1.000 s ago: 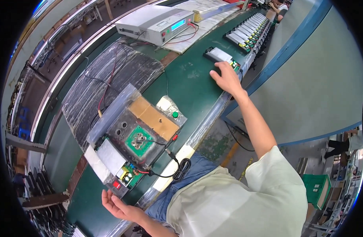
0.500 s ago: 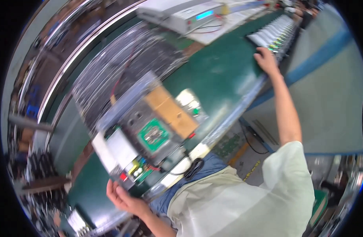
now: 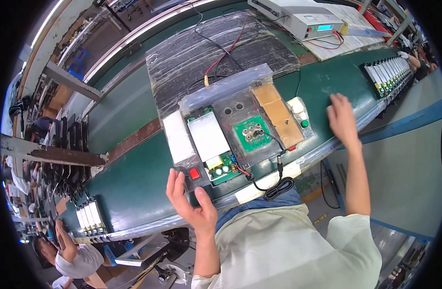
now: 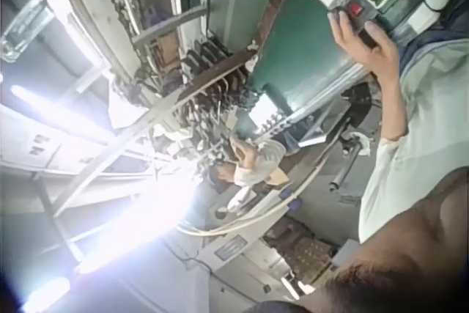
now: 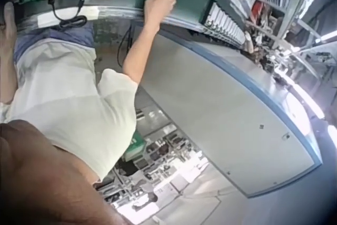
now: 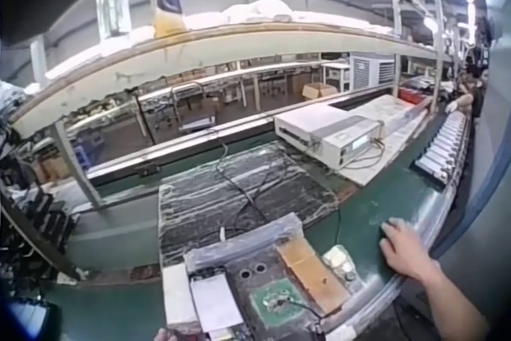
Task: Testing electronic modules using a specialized testing jig on a manufacturing assembly line.
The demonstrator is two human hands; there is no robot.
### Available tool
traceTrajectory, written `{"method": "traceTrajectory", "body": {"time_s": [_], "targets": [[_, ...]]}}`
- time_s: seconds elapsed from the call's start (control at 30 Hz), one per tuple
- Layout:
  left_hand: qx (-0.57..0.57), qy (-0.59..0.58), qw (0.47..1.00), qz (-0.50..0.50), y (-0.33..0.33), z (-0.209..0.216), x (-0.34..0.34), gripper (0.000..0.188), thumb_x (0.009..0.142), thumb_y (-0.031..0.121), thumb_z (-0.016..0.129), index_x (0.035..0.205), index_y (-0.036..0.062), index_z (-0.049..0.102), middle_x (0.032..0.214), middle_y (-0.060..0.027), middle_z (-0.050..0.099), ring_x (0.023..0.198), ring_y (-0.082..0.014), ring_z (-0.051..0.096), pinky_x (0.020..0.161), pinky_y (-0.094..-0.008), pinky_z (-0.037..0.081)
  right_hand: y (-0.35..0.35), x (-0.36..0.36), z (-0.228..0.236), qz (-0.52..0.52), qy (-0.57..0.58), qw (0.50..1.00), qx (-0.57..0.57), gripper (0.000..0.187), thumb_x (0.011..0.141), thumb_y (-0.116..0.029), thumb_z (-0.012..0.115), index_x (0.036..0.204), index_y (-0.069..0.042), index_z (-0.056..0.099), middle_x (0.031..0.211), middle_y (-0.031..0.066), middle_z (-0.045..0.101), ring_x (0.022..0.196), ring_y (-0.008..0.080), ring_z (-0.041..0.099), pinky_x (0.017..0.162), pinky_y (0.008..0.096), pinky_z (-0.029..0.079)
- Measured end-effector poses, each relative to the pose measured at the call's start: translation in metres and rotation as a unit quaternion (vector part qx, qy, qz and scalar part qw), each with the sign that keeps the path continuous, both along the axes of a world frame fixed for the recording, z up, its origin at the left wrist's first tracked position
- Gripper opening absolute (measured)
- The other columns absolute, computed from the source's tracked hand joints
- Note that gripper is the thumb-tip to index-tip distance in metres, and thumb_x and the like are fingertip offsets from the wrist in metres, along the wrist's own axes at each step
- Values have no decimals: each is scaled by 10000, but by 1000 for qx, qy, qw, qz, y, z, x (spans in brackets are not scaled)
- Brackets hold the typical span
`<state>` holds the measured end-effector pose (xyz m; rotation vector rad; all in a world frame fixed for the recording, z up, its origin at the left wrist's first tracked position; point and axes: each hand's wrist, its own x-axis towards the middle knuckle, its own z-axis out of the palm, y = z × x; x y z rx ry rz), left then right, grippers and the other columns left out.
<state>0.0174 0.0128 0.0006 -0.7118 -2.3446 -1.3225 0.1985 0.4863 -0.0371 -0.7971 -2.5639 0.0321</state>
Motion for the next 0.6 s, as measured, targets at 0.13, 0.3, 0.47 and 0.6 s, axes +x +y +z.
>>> {"method": "traceTrajectory", "body": {"time_s": [0.13,0.3,0.47,0.6], "targets": [[-41,30,999,-16,4,3,1,539,1092,91,643,1608,-60,610,1710,-337,511,1523,-490,563,1248,-557,455,-94,-30,15,-7,18,999,-46,471,1052,-200,752,1456,41,725,1581,251,668,1473,451,621,1242,530,496],[-29,21,999,-32,5,5,2,526,1100,81,638,1608,-54,622,1692,-328,529,1492,-480,579,1216,-529,489,-109,-34,22,-34,55,996,-69,423,1050,-180,743,1421,24,750,1562,220,694,1478,426,625,1230,530,491],[-48,34,998,-31,5,5,2,508,1104,84,644,1594,-53,636,1667,-311,555,1458,-461,596,1206,-521,495,-106,-32,19,-30,62,995,-67,418,1043,-180,744,1409,20,755,1554,212,700,1475,418,627,1219,530,493],[-39,31,998,-29,6,5,4,493,1114,87,630,1585,-57,641,1657,-302,575,1481,-451,595,1248,-528,458,-106,-33,17,-32,72,995,-68,418,1037,-183,747,1401,21,756,1548,211,704,1472,416,629,1224,528,488]]}}
